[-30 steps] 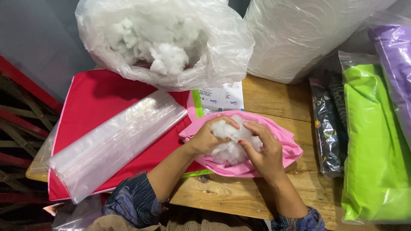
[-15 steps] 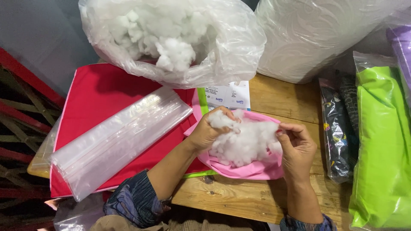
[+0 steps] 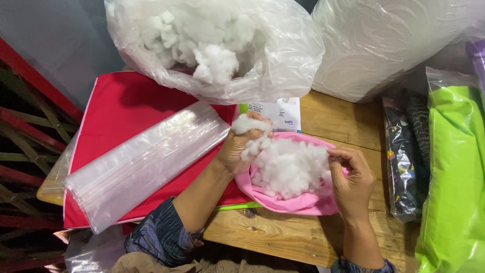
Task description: Stuffing a small pink fabric pouch with white polyester fiberfill by hand.
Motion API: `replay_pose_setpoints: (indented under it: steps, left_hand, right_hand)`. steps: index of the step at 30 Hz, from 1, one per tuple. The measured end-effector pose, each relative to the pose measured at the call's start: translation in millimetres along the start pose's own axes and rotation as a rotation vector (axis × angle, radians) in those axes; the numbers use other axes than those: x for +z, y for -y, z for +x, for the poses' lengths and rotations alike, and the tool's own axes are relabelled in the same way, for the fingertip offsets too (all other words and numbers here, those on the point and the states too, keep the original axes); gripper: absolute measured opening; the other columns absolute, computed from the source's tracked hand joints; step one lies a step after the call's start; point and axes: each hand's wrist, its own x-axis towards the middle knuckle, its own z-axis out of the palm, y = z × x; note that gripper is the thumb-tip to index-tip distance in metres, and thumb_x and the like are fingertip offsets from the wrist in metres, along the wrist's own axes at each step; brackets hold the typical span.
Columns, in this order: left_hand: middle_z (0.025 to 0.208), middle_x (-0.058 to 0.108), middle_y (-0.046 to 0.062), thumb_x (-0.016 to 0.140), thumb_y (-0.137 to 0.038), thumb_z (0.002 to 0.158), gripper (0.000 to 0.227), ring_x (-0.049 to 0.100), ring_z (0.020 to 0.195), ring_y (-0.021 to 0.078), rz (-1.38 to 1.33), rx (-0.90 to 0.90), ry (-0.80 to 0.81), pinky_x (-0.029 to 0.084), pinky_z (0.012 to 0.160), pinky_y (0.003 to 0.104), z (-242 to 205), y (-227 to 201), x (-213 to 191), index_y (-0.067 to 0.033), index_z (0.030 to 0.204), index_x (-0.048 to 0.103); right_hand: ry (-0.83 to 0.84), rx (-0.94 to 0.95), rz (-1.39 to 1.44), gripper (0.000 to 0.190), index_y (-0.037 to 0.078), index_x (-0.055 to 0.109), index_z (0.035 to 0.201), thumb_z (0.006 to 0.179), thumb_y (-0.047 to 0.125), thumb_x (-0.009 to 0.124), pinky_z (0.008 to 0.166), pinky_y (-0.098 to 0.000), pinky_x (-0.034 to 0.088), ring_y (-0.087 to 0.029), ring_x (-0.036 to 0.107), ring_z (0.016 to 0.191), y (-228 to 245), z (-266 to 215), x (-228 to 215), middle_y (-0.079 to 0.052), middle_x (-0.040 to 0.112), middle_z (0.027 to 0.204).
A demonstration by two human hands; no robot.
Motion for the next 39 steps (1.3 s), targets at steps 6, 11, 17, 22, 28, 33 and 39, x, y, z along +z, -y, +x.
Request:
replay_pose_setpoints:
  steps: [6, 11, 17, 22, 28, 33, 39]
  left_hand:
    - [0.101, 0.067, 0.016, 0.066, 0.007, 0.085, 0.032, 0.072, 0.085, 0.0243, -0.02, 0.019, 0.067, 0.053, 0.057, 0.022, -1, -24, 2, -0.0093, 0.111, 0.058]
    - [0.105, 0.064, 0.013, 0.066, 0.005, 0.087, 0.033, 0.069, 0.092, 0.0219, -0.042, 0.07, 0.116, 0.052, 0.061, 0.02, 5, -34, -10, -0.0112, 0.113, 0.057]
    - [0.105, 0.063, 0.014, 0.068, 0.005, 0.086, 0.034, 0.07, 0.091, 0.0241, -0.035, 0.072, 0.12, 0.054, 0.06, 0.022, 6, -33, -10, -0.0108, 0.113, 0.056]
    - [0.101, 0.066, 0.015, 0.069, 0.006, 0.084, 0.035, 0.072, 0.087, 0.0252, -0.01, -0.006, 0.105, 0.055, 0.057, 0.024, -5, -18, 6, -0.01, 0.112, 0.057]
    - [0.096, 0.072, 0.019, 0.069, 0.009, 0.078, 0.037, 0.075, 0.081, 0.0251, 0.103, -0.03, 0.091, 0.062, 0.057, 0.03, -17, 0, 9, -0.0037, 0.111, 0.06]
    - [0.113, 0.071, 0.014, 0.08, -0.002, 0.084, 0.034, 0.075, 0.093, 0.024, 0.11, -0.22, 0.28, 0.063, 0.084, 0.038, -26, 1, 13, -0.0076, 0.112, 0.06]
    - [0.114, 0.069, 0.013, 0.08, -0.003, 0.086, 0.032, 0.074, 0.104, 0.0281, 0.145, -0.237, 0.315, 0.06, 0.09, 0.034, -27, 3, 16, -0.0107, 0.111, 0.061]
  right_hand:
    - [-0.052, 0.035, 0.033, 0.015, -0.002, 0.073, 0.111, 0.099, -0.009, 0.071, 0.08, -0.0316, 0.055, -0.016, 0.062, 0.086, -26, 0, -12, -0.015, 0.064, 0.1]
    - [-0.096, 0.039, 0.01, 0.016, -0.004, 0.072, 0.113, 0.099, -0.012, 0.069, 0.08, -0.0317, 0.055, -0.015, 0.06, 0.086, -19, 5, -20, -0.015, 0.064, 0.101]
    - [0.053, 0.107, -0.11, 0.02, 0.004, 0.075, 0.108, 0.093, -0.006, 0.067, 0.076, -0.0335, 0.055, -0.02, 0.064, 0.083, -29, 0, -22, -0.013, 0.068, 0.094]
    - [0.636, 0.117, -0.7, 0.009, 0.011, 0.075, 0.086, 0.085, 0.013, 0.066, 0.076, -0.0487, 0.057, -0.038, 0.072, 0.087, -45, -6, -14, -0.013, 0.074, 0.084]
    - [0.079, -0.254, -0.444, 0.026, 0.007, 0.073, 0.112, 0.09, -0.006, 0.066, 0.091, -0.0423, 0.052, -0.033, 0.068, 0.107, -9, 0, -12, -0.01, 0.072, 0.112]
    - [0.299, -0.414, -0.146, 0.058, 0.007, 0.061, 0.126, 0.078, 0.025, 0.088, 0.116, -0.047, 0.052, -0.036, 0.06, 0.131, 9, -16, 7, -0.021, 0.058, 0.137]
    - [0.269, -0.453, -0.106, 0.021, 0.001, 0.069, 0.108, 0.089, -0.006, 0.073, 0.092, -0.0332, 0.063, -0.026, 0.074, 0.096, 13, -21, 13, -0.016, 0.074, 0.102]
